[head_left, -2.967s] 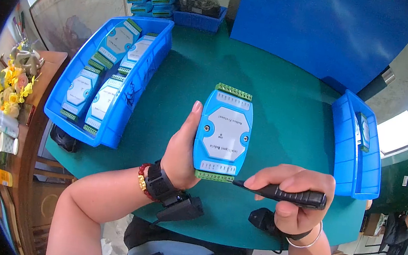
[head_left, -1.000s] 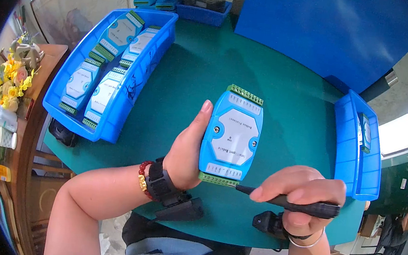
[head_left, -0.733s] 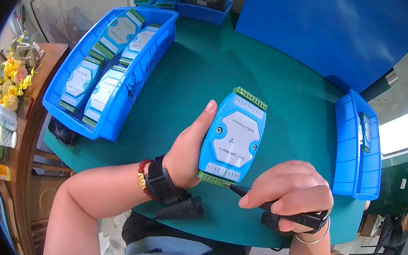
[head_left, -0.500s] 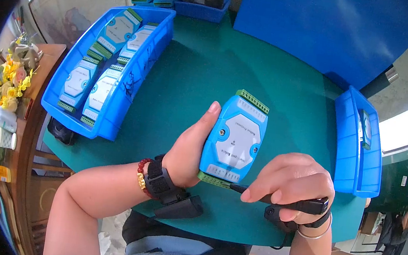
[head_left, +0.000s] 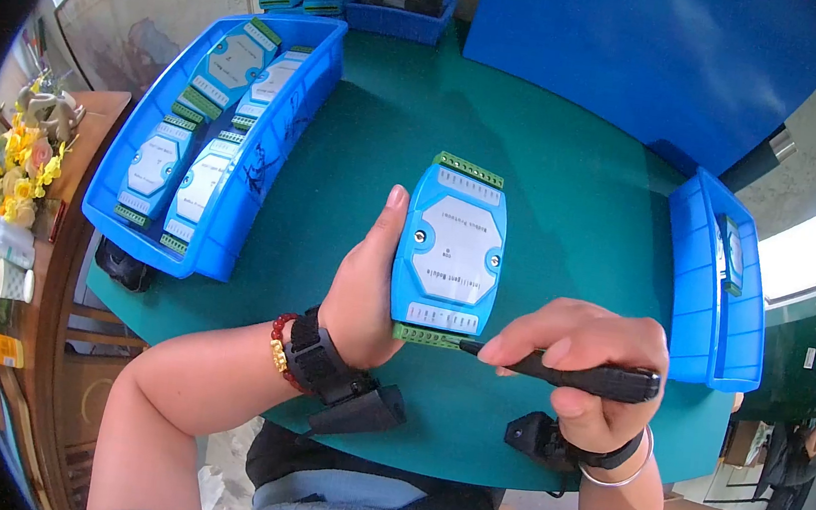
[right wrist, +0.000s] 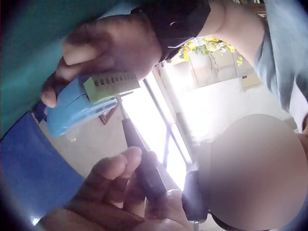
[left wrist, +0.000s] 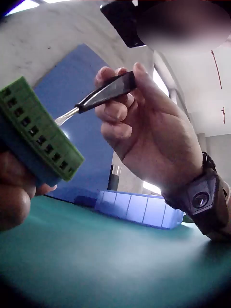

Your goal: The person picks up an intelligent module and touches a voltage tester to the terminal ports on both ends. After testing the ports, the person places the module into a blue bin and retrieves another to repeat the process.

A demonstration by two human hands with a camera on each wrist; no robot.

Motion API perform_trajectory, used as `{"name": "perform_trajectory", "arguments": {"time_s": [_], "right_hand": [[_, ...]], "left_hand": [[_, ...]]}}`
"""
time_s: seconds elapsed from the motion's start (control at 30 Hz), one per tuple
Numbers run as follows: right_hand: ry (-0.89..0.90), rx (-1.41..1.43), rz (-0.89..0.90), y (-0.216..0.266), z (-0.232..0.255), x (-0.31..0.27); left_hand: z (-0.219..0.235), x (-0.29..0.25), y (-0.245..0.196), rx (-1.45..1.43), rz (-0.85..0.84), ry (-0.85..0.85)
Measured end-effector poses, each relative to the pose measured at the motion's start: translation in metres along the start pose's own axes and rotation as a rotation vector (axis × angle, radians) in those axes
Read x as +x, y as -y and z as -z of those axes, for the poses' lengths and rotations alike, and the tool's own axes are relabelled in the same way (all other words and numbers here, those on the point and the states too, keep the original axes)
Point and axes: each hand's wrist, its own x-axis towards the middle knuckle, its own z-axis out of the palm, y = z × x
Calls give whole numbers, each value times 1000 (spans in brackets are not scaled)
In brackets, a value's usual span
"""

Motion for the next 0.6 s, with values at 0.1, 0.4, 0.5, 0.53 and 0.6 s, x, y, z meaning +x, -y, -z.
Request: {"name": "perform_trajectory", "arguments": {"time_s": [0.1,0.4,0.5,0.53,0.6], "right_hand": [[-99,112,96,-2,-3,-4],[-117,62,25,-5,-9,-4],[-78,-38,40,-6,-8,-2],[-60,-78,56,-7,-7,-2],[-55,-135,42,-4,-5,-2]], "left_hand": [[-2,0,-1,-3,-17,2],[-3,-3,-3,0,-64,-26],[-1,-2,-3,0,-87,-48],[0,-1,-3,2,-96,-54],[-2,-1,-3,-13,-97,-53]]}}
